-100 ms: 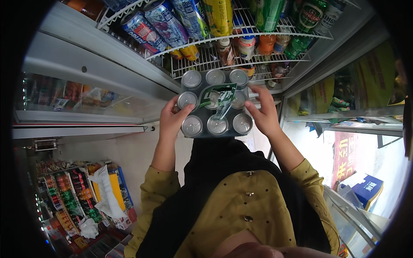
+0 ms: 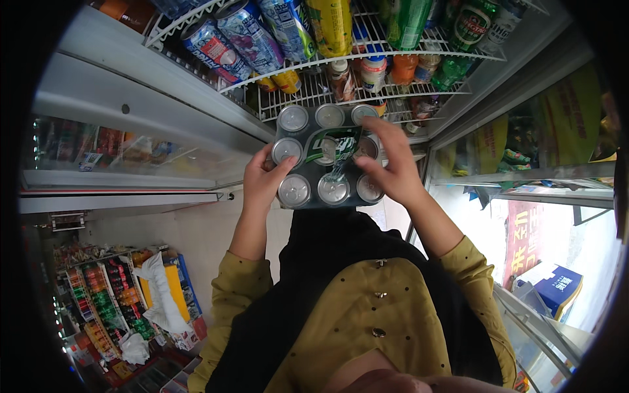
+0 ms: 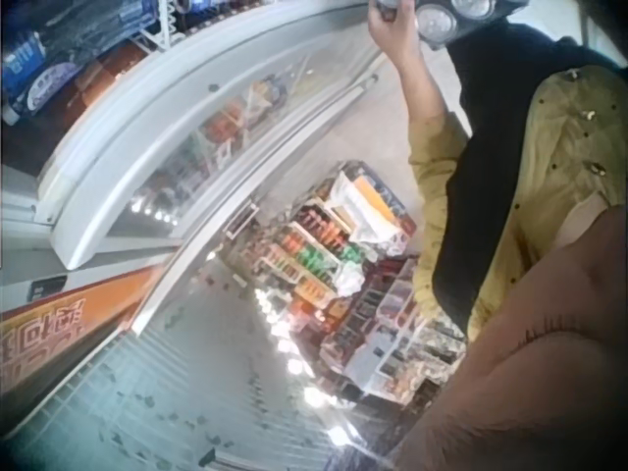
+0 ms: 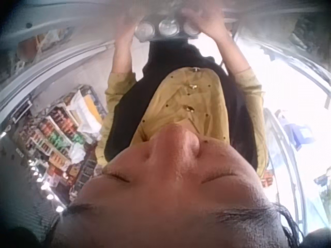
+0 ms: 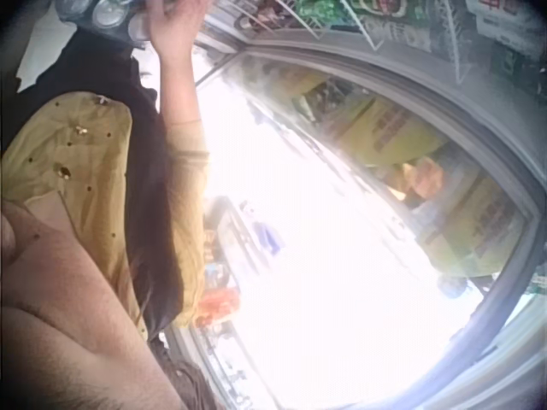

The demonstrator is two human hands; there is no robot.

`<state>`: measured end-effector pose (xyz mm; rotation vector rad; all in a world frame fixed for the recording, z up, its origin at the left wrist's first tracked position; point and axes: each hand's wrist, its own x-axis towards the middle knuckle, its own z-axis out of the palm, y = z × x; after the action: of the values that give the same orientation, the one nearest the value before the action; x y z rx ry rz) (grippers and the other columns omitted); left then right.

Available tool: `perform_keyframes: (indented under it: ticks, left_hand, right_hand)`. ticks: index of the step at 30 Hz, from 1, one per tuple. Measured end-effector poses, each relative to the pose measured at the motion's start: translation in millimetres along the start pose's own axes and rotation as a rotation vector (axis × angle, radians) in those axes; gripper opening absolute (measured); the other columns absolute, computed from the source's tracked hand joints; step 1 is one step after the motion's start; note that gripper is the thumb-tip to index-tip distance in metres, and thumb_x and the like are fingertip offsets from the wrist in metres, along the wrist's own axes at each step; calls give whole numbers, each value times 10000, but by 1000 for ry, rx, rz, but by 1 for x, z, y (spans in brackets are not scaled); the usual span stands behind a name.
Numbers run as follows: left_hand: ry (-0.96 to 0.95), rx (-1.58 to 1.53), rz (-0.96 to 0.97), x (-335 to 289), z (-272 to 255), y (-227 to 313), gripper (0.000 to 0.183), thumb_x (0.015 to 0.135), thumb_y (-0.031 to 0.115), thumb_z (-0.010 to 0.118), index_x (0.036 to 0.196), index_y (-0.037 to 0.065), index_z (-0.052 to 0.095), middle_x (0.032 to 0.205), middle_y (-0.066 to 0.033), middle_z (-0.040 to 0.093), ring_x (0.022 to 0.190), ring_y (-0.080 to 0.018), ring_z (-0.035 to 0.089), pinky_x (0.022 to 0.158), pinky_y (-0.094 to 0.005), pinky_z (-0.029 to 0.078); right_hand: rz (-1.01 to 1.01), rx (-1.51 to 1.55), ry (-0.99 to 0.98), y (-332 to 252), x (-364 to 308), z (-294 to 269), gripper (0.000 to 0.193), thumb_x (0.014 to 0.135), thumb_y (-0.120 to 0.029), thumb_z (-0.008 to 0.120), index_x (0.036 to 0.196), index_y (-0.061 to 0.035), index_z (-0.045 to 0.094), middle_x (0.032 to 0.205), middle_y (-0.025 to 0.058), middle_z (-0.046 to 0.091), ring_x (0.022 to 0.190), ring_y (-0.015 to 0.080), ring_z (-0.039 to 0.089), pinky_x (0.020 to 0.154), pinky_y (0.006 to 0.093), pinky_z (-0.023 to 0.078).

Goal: The person picks up a six-pack of canned beverages from a stack of boxes, walks through the store, and places the cans one by one into a glass-door refrigerator. The person then opens another refrigerator and rearranges bottled water on the top shelf.

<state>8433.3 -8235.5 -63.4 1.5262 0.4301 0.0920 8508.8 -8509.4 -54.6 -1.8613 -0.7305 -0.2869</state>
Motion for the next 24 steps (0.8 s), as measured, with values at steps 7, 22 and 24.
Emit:
perform_keyframes:
  ticks: [7,22,24]
  left_hand:
    - [9,-149,-11,25,8,-7,386,915,79,757,1258,-50,637,1032,-72,739,874,-100,695,757,-241,548]
    - [-131,-277,-42,51,5,-21,425,930,67,726,1322,-50,614,1131,-98,721,927,-128,700,808,-272,568]
    - [-142,-255,-6,52,9,-21,440,923,66,735,1327,-54,611,1136,-95,717,933,-121,692,815,-266,561]
  right_hand:
    - [-138,44,-271,2,21,7,213,774,-189,834,914,-110,694,1017,69,688,1087,281,649,1156,524,343]
    - [523,1379,508,29,-18,5,420,1073,-299,443,703,-109,381,659,8,361,644,176,365,985,405,387]
    - [524,1494,510,36,-24,-1,426,1078,-296,413,697,-110,361,644,7,335,640,179,350,954,399,386]
